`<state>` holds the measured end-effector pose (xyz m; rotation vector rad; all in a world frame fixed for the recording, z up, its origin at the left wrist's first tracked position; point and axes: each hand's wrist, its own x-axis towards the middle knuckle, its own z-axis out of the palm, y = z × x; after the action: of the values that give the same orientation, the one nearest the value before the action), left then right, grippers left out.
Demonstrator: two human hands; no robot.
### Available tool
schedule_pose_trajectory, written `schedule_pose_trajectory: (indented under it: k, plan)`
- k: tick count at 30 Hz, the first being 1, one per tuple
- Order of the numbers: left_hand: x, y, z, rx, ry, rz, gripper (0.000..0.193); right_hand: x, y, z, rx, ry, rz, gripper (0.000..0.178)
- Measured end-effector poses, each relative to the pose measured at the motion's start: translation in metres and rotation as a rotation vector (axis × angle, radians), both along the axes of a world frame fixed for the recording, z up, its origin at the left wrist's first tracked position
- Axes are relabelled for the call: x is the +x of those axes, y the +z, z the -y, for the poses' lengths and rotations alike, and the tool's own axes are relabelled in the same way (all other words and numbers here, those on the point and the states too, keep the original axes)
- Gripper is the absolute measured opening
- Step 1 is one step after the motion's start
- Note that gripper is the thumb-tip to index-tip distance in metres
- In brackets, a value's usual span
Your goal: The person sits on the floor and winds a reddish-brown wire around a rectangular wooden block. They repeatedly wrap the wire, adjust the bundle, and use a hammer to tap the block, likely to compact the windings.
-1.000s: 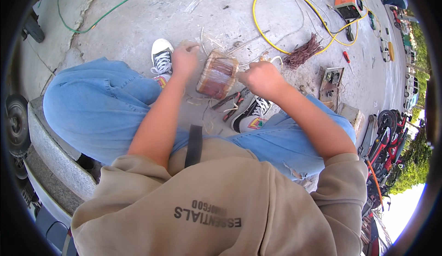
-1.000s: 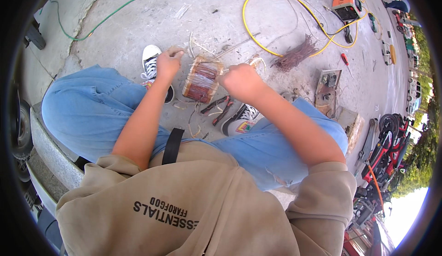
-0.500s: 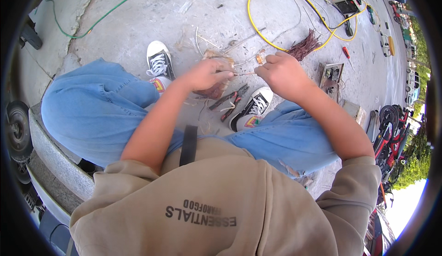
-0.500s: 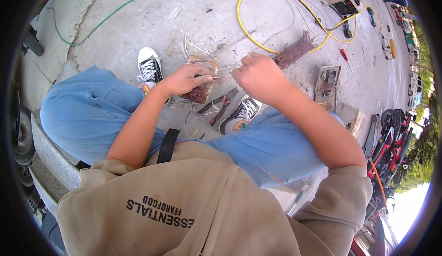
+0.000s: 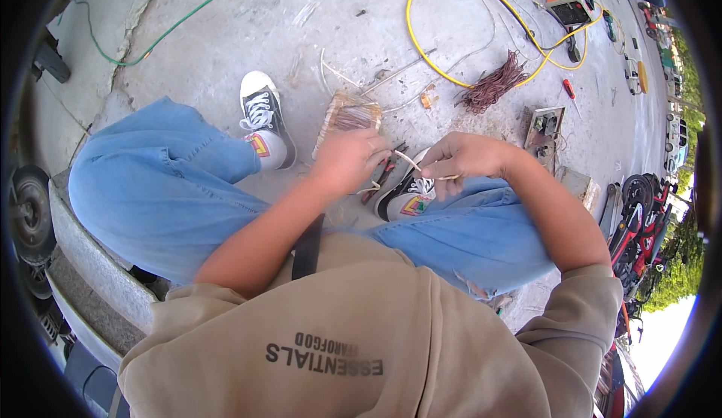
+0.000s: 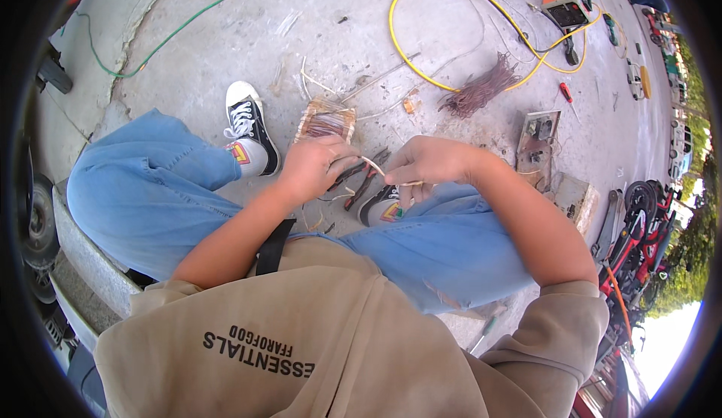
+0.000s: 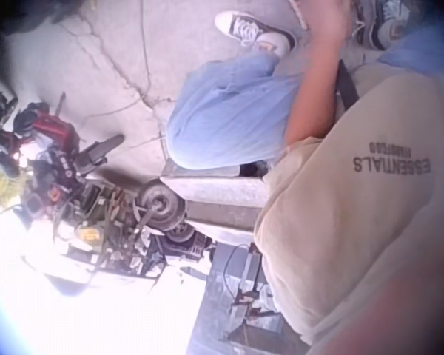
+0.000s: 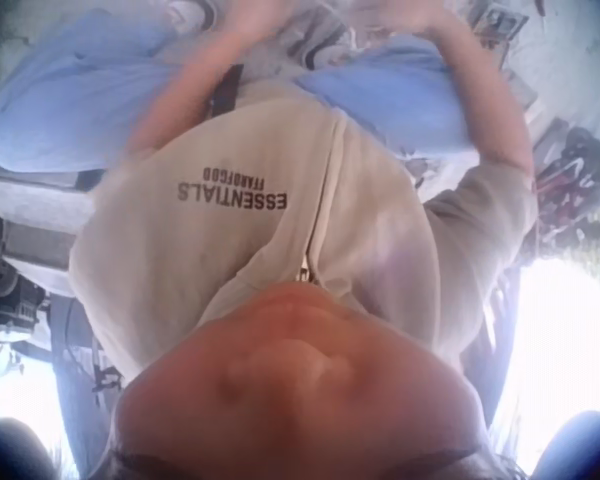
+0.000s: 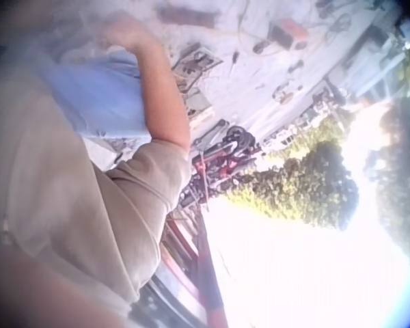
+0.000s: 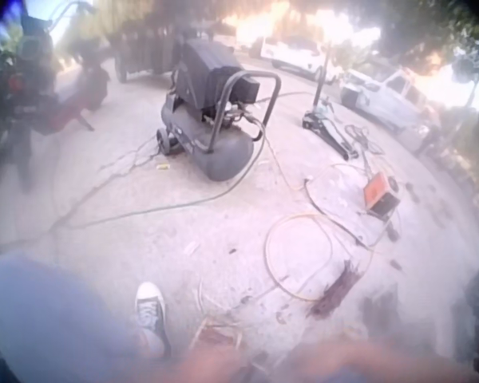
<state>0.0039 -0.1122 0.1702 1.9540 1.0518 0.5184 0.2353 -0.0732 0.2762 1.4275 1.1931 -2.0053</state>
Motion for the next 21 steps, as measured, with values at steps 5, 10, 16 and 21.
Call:
schedule_pose_trajectory:
  k: [5,10,16,21]
  plan:
    - [0.002,-0.001,0.007,0.0,0.084,0.011,0.016,-0.012,-0.036,0.014,-0.023,-0.283,-0.137,0.025]
    - [-0.024,-0.029,-0.009,-0.377,0.684,0.128,0.035,-0.019,-0.046,0.022,0.353,-0.132,-0.147,0.021]
    - [-0.037,-0.063,-0.009,-0.385,0.531,-0.26,0.058,-0.024,-0.04,0.028,1.158,0.684,-0.097,0.02]
    - [-0.035,-0.06,-0.009,-0.17,0.457,-0.348,0.049,-0.029,-0.045,0.033,1.119,0.635,-0.091,0.017]
